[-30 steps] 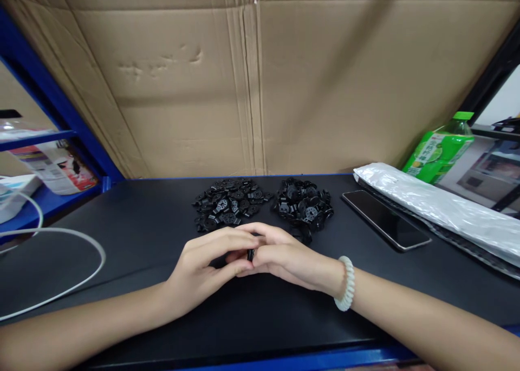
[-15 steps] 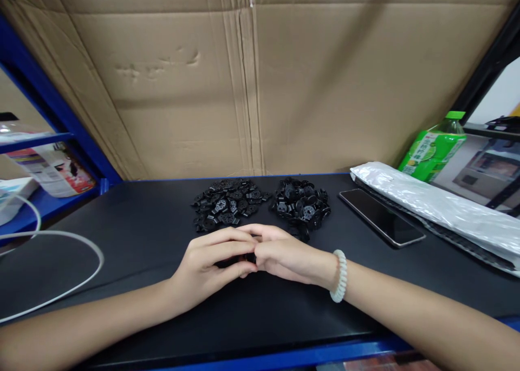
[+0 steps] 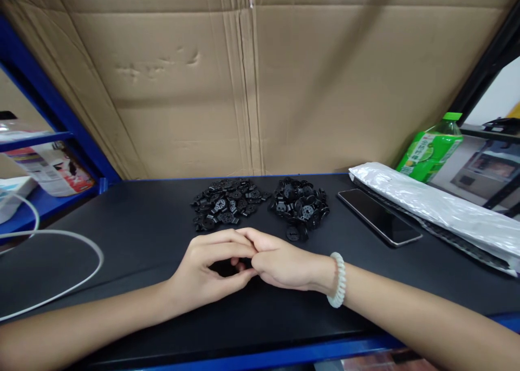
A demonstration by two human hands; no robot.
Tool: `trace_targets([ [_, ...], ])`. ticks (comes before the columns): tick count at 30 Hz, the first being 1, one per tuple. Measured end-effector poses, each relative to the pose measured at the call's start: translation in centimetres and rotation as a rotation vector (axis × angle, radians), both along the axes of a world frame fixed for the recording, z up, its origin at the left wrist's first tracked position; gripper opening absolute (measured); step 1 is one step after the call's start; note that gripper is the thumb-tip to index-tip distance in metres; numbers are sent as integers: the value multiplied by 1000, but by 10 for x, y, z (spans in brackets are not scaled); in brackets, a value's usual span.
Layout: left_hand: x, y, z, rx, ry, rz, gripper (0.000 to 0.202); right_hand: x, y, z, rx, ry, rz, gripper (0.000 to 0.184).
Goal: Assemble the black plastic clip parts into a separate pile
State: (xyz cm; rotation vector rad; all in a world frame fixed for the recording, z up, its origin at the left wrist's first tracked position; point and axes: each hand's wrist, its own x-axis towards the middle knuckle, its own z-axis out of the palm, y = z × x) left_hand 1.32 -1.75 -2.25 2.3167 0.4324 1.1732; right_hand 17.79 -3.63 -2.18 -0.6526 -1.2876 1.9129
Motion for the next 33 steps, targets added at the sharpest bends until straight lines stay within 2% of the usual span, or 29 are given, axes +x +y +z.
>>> trace_targets([
  [7,1,-1,-1,22,-18,6,13,-4,-4,5,-49,20,-11,50],
  [11,-1,2,2,70,-94,82,18,-4,-4,2,-24,39,-16,47],
  [13,-2,4,3,19,-122,112,19,-3,-2,1,-5,39,-29,45],
  [15,-4,7,3,-101,-153,96,18,0,1,2,20,16,-54,46],
  [18,-4,10,2,-298,-215,84,16,7,1,5,176,-125,-93,50],
  [22,-5,10,0,-382,-221,90,22,21,-2,16,567,-534,-197,55],
  [24,-6,8,-1,-364,-171,76,39,33,1,23,832,-744,-335,56],
  [26,-8,5,-1,-318,-94,69,51,48,9,28,1060,-902,-548,53],
  [27,-8,3,-1,-286,-55,67,53,58,14,29,1102,-955,-655,51],
  [29,-9,0,-1,-210,21,62,51,77,28,29,1051,-1008,-835,49],
  [31,-10,-2,-1,-130,115,47,48,93,41,27,978,-1051,-862,50],
  [33,-11,-3,-1,-58,218,16,46,104,51,22,963,-1075,-812,53],
])
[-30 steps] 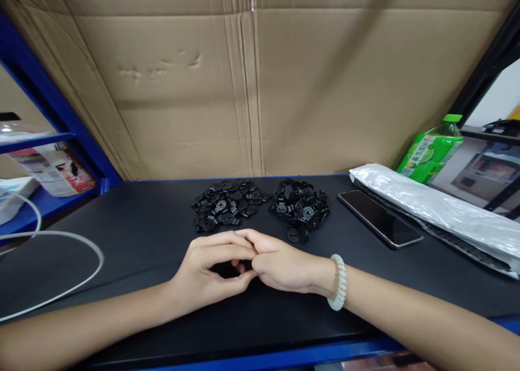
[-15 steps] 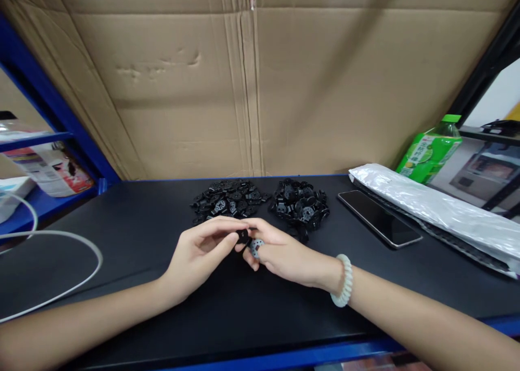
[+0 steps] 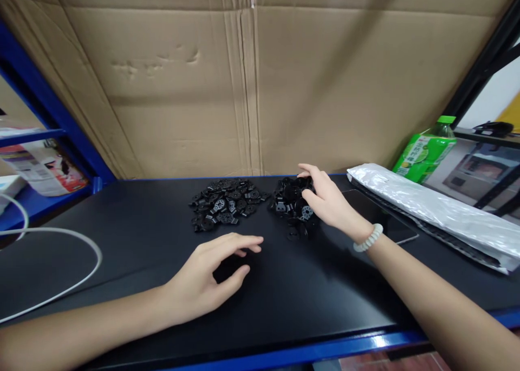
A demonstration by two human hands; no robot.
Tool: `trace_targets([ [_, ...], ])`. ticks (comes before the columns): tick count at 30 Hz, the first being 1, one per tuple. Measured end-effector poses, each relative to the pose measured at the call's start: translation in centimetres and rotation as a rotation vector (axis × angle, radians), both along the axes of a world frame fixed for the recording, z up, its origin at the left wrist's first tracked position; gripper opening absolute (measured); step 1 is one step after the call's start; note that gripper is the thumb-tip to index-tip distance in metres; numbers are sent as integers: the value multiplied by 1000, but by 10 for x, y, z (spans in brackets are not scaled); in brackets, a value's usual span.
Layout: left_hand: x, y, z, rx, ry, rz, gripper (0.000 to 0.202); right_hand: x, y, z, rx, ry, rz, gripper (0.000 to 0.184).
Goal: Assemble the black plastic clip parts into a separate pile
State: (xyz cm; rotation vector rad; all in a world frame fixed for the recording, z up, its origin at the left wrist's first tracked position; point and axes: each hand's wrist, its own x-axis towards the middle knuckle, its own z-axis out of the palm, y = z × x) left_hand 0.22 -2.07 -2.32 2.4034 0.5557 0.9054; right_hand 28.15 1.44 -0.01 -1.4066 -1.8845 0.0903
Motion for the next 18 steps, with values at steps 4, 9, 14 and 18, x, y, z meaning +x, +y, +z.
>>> trace_targets([
  [4,-1,0,1,80,167,-78,46,2,3,-7,7,-55,38,54],
  [9,-1,0,1,124,274,-70,44,-19,-14,-2,74,-10,66,48],
  [14,-5,-3,-2,218,386,121,52,-51,-42,3,119,39,198,39],
  [18,-8,-5,-3,204,474,234,64,-68,-59,1,18,24,397,42],
])
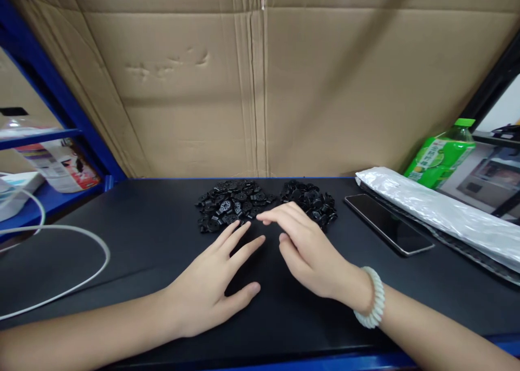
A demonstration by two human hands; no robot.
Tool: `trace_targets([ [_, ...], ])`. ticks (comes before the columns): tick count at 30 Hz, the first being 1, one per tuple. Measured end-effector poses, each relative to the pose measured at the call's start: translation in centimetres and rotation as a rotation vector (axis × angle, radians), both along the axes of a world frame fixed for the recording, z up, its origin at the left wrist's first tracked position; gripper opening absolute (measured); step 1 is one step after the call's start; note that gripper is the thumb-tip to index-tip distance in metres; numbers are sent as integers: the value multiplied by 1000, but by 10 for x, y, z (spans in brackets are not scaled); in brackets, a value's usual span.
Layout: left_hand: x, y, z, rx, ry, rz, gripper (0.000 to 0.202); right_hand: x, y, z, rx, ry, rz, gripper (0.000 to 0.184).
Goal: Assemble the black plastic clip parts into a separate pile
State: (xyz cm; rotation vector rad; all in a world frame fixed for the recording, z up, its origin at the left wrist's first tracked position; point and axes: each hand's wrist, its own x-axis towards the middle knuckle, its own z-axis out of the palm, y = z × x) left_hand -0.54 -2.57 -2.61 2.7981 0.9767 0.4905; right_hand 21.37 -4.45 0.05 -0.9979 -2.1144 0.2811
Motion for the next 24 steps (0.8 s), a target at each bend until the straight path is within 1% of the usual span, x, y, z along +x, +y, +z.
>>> trace_targets([
  [2,1,0,0,-13,17,-9,66,-3,-2,-3,-50,-12,36,42],
  [3,1,0,0,-16,17,-25,65,-3,-2,-5,-82,-7,22,40],
  [7,3,0,2,-36,-12,-128,55,-4,5,-17,-224,9,-116,30],
  [9,3,-1,4,-48,-39,-198,51,-6,8,-23,-243,-47,-145,27],
  [12,2,-3,6,-64,-98,-302,40,-8,11,-29,-233,-159,-149,27],
  [15,2,-5,6,-83,-167,-327,22,-7,10,-30,-240,-236,-141,24],
  [17,2,-5,5,-86,-242,-327,14,-6,10,-28,-249,-233,-139,18],
  [18,2,-5,5,-83,-291,-315,15,-6,9,-27,-252,-217,-137,15],
  [20,3,-4,4,-59,-405,-233,22,-8,9,-24,-278,-142,-133,11],
  [22,4,-1,4,-44,-532,-114,30,-10,7,-20,-381,-1,-111,10],
  [24,5,3,3,-122,-656,-50,36,-13,6,-17,-564,178,-72,14],
])
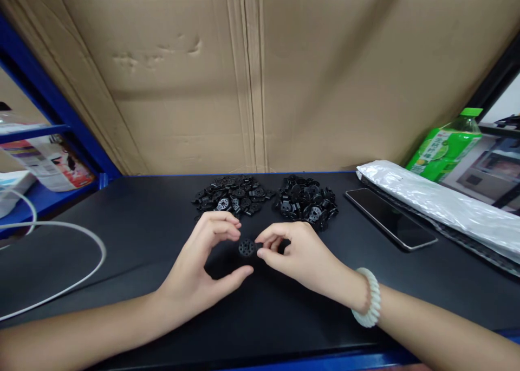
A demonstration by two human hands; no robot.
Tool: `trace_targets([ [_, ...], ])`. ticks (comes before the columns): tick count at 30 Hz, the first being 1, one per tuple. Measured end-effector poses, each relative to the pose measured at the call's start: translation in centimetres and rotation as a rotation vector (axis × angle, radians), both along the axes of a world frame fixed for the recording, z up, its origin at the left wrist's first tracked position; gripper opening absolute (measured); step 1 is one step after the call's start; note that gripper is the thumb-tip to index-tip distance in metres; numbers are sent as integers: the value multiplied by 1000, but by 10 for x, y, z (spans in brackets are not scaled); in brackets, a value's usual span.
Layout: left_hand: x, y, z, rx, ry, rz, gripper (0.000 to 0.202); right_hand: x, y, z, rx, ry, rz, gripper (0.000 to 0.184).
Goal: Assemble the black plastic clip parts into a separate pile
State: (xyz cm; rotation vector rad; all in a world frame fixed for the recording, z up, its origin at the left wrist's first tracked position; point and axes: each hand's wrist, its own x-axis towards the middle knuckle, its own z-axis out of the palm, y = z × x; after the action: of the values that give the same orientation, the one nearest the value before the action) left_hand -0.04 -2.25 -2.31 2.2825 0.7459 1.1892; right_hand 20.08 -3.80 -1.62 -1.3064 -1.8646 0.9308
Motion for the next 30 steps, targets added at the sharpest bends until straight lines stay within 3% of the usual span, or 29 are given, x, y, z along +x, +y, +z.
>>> trace_targets([
  [4,1,5,-2,-219,-146,-94,26,-4,0,1,-289,322,40,23],
  [8,0,6,-2,-185,-186,-108,24,-7,1,0,-409,498,79,27],
  [11,2,7,1,-122,-174,-144,18,-9,-1,3,-496,637,182,35],
  [18,8,4,3,-11,-150,-238,23,-14,-7,9,-577,806,415,35],
  [26,13,6,4,-64,-81,-236,19,-19,-3,5,-597,813,440,54],
  [30,13,8,4,-100,-70,-227,20,-19,-4,3,-622,828,437,53],
])
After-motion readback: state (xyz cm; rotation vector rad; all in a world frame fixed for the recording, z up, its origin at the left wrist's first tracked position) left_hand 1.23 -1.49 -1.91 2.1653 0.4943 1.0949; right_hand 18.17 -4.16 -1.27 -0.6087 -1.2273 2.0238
